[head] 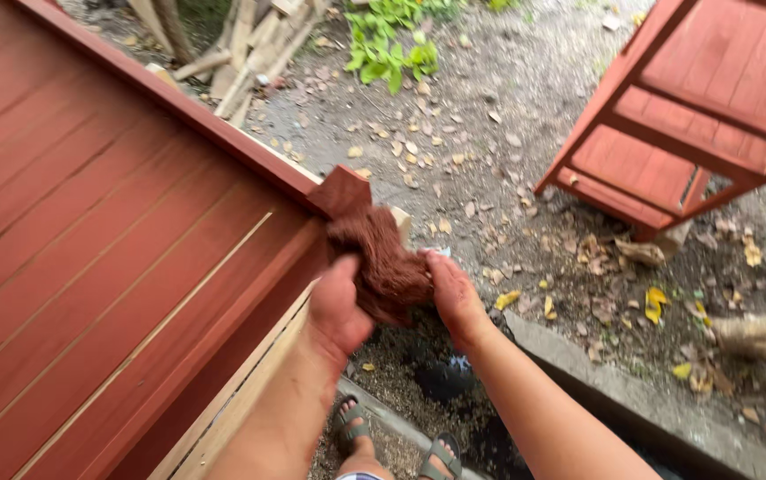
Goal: The person wipes the surface of a reddish-brown wooden bench with a brown cloth. They move along the bench, wiping the slats, edges, and frame in a repetitive motion.
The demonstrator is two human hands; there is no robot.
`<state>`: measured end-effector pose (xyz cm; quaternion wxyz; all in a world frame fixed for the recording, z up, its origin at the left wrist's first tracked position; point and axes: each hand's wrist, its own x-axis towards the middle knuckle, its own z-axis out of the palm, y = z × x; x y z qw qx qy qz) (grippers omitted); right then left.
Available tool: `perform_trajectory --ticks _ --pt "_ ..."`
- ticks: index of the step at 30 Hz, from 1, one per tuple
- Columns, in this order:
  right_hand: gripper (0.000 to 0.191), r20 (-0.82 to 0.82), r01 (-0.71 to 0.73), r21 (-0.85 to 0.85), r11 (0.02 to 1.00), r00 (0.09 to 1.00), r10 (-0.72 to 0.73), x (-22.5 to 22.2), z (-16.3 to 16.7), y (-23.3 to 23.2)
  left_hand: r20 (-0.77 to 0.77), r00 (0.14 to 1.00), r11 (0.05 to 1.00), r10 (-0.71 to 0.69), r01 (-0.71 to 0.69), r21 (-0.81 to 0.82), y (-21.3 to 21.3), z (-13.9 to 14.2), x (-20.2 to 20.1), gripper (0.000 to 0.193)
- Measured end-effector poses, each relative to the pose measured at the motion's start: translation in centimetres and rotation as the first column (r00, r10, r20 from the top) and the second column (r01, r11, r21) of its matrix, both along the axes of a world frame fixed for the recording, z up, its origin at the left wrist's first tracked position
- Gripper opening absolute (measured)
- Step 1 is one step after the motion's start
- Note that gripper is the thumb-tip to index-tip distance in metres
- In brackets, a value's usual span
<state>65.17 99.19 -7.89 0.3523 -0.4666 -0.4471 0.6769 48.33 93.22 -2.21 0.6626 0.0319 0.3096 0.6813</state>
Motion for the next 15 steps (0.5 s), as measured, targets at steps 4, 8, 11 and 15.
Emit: perform_trajectory --ticks 4,8,11,15 --pt "0.053 0.027 -0.056 -0.002 0.998 0.998 0.056 -2.1 2.9 1.1 -0.602 0.766 0.974 0.226 -0.165 0.156 2.1 5.9 -5.6 0.031" --pt "0.057 0.028 -0.043 -0.017 0.999 0.999 0.044 -4.8 4.3 2.3 -0.932 -0.343 0.955 0.12 -0.218 0.203 7.1 6.2 -9.6 0.037" --pt "0.059 0.047 -0.03 -0.031 0.999 0.998 0.032 -6.5 4.6 3.7 -0.869 -0.424 0.96 -0.255 -0.215 -0.177 9.2 4.1 -9.7 0.054" --pt "0.058 0.059 -0.085 0.0 0.996 0.995 0.085 -9.0 5.2 6.1 -0.875 -0.351 0.928 -0.332 -0.288 -0.237 10.0 2.0 -9.4 0.05"
